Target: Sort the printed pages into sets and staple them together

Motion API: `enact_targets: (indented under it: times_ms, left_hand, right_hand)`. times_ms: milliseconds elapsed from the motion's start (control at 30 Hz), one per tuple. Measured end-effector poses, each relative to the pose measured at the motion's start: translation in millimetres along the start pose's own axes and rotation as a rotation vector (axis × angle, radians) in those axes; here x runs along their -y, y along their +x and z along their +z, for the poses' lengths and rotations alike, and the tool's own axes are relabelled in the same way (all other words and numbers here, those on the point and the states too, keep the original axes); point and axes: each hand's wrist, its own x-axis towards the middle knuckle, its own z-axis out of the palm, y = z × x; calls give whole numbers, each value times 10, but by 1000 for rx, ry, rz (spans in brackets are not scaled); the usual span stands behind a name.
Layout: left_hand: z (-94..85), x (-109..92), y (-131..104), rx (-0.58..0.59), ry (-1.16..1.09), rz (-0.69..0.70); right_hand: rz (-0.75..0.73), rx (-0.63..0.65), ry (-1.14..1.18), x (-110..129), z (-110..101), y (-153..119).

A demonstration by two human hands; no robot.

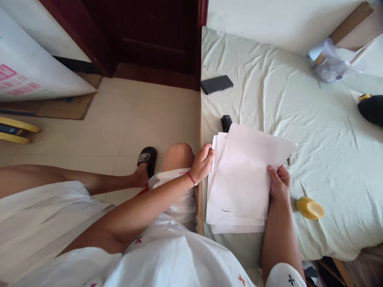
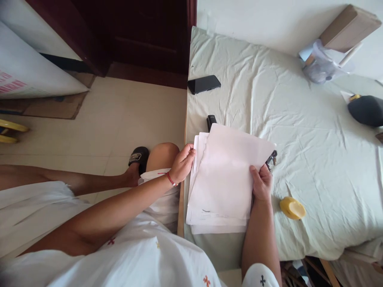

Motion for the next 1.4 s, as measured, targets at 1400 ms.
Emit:
enact_targets:
  times_ms: [1400]
  left_hand:
    - [-1, 142, 17, -45, 20, 68]
  right_hand:
    - [29, 69, -55, 5, -36, -1]
